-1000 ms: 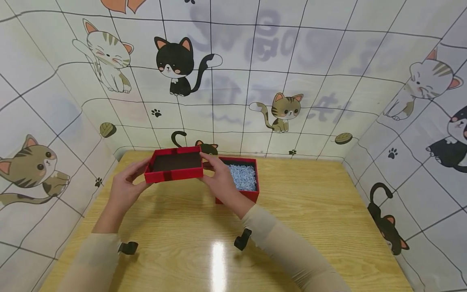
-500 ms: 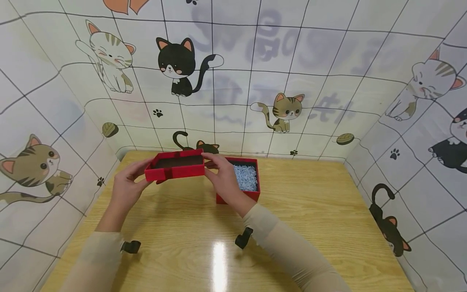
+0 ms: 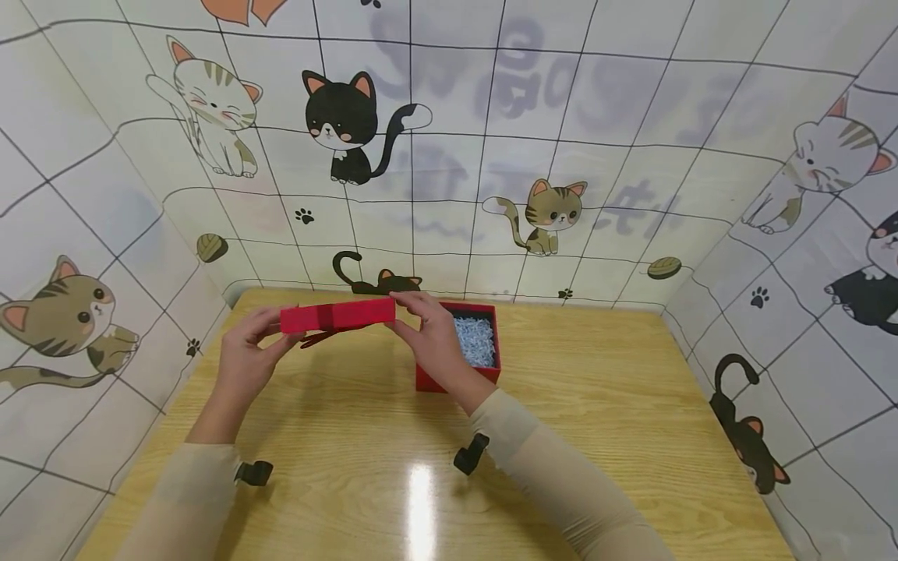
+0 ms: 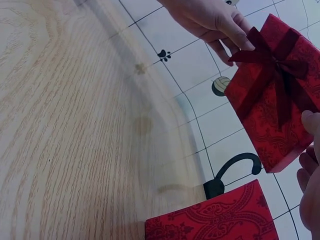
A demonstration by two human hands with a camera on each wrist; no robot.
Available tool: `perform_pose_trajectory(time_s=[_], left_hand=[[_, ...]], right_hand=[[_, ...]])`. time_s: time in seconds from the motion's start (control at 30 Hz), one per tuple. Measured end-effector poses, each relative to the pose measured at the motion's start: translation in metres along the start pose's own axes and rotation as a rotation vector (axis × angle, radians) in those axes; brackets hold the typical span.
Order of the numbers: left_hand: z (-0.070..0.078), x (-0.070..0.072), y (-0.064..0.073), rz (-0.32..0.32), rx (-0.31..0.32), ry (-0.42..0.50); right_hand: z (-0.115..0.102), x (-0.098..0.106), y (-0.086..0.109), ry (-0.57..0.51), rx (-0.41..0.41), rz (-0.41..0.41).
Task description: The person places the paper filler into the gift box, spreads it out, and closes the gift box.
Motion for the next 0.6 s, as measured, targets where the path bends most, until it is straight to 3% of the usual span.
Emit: perform_pose_trajectory(time_s=[0.33, 0.6], left_hand=[[-0.0033, -0.0035, 0.0010, 0.005, 0.071, 0.138], [-0.0051, -0.0036, 0.0015, 0.017, 0.132, 0.089]], right_hand=[[0.0012, -0.0033, 0.0016, -0.097, -0.061, -0.003], [0.0006, -0.0047, 0.0017, -0.157, -0.068, -0.015]])
Point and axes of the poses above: each hand's wrist, its own y-axis away from the middle knuckle, its own x-axis out of the back of the hand, z = x × y, the point moved 6 cm from there along -y, towards the middle knuckle, and after that the axes turned 4 degrees about y, right-handed, at the moved point
